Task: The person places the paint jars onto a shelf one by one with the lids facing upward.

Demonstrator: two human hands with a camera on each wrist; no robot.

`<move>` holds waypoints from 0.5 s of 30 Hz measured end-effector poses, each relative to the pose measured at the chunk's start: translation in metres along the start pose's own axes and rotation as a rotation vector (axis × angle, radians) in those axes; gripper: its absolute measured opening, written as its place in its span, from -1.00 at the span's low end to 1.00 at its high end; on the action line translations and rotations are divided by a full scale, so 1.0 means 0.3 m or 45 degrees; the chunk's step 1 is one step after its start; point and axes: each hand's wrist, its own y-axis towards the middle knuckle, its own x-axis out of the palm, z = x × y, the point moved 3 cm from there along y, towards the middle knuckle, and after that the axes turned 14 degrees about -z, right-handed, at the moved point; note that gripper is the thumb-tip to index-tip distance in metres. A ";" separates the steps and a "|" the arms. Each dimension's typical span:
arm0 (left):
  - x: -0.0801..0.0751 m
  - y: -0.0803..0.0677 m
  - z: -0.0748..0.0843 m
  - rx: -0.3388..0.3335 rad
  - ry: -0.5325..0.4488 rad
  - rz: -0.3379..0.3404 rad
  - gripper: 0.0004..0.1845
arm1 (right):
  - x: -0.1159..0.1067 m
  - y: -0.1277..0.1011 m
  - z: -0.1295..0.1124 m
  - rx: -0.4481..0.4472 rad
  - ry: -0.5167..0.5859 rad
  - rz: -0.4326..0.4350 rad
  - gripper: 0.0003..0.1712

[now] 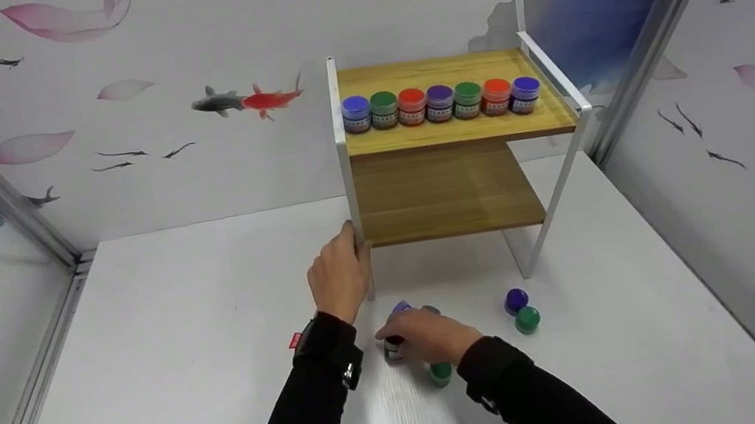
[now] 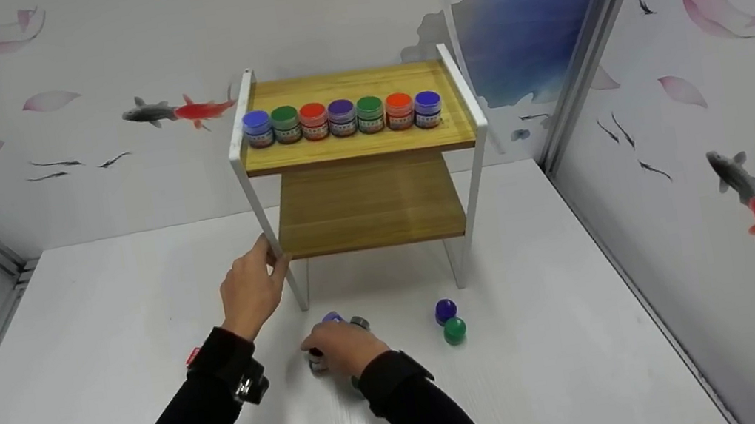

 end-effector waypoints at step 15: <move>-0.003 -0.002 0.002 0.001 -0.008 0.002 -0.81 | -0.046 -0.006 0.012 0.072 0.111 -0.047 -0.54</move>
